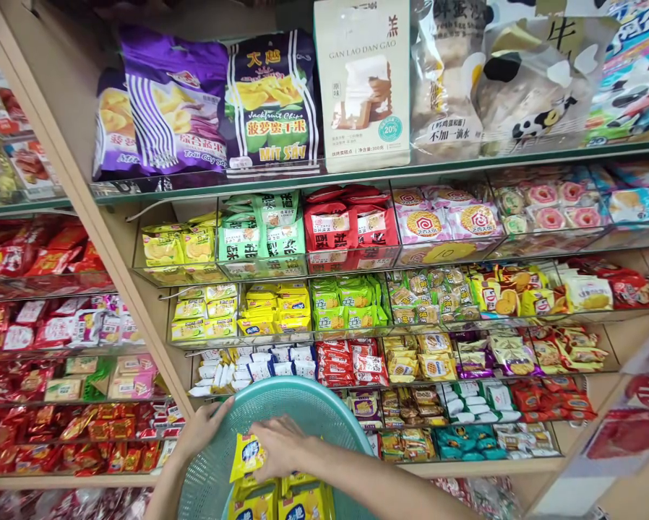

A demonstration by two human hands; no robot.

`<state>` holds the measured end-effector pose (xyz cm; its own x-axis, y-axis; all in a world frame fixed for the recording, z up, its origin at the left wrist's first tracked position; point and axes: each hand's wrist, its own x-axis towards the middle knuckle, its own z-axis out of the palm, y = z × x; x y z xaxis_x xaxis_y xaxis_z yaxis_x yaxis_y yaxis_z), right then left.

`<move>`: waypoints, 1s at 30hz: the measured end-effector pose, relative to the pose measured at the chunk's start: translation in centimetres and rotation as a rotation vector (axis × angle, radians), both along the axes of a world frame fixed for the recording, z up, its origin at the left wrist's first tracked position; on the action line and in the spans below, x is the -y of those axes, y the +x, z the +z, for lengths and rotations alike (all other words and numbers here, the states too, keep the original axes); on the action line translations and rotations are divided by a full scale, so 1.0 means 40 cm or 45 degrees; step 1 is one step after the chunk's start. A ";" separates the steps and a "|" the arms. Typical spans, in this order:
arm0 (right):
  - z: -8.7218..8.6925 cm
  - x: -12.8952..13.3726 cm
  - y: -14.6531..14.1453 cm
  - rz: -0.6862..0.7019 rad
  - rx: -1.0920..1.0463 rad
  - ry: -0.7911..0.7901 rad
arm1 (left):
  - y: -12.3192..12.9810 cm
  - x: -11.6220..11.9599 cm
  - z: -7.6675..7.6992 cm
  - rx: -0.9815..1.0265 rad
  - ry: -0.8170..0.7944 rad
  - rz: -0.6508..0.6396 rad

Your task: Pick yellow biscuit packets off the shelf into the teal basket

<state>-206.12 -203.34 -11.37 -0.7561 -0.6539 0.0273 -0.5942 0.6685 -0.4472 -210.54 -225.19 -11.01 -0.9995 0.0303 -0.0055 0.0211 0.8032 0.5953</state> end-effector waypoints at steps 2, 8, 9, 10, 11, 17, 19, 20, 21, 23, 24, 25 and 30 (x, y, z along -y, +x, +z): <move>-0.021 0.015 -0.005 0.052 -0.065 0.063 | 0.002 0.001 0.002 -0.012 0.025 -0.009; -0.056 0.034 -0.013 0.064 -0.082 0.136 | 0.003 0.003 0.008 -0.032 0.044 0.000; -0.060 0.035 -0.013 0.062 -0.084 0.138 | 0.002 0.004 0.008 -0.035 0.049 -0.004; -0.065 0.035 -0.013 0.057 -0.083 0.141 | 0.000 0.004 0.007 -0.037 0.052 -0.010; -0.069 0.035 -0.014 0.049 -0.081 0.141 | -0.002 0.004 0.006 -0.036 0.052 -0.019; -0.101 0.042 -0.023 0.011 -0.092 0.185 | -0.019 0.004 -0.002 -0.017 0.028 -0.027; -0.105 0.046 -0.026 0.002 -0.088 0.186 | -0.023 0.005 -0.003 -0.019 0.029 -0.031; -0.105 0.048 -0.027 -0.002 -0.081 0.187 | -0.024 0.006 -0.003 -0.021 0.030 -0.037; -0.104 0.050 -0.027 -0.004 -0.077 0.185 | -0.025 0.007 -0.003 -0.026 0.031 -0.043; -0.099 0.054 -0.026 -0.007 -0.060 0.189 | -0.028 0.011 -0.005 -0.037 0.034 -0.051; -0.096 0.056 -0.025 -0.004 -0.051 0.191 | -0.029 0.014 -0.006 -0.040 0.035 -0.051; -0.094 0.058 -0.024 0.000 -0.042 0.197 | -0.029 0.016 -0.007 -0.042 0.034 -0.049; -0.106 0.069 -0.022 0.003 -0.031 0.195 | -0.028 0.025 -0.004 -0.040 0.006 -0.039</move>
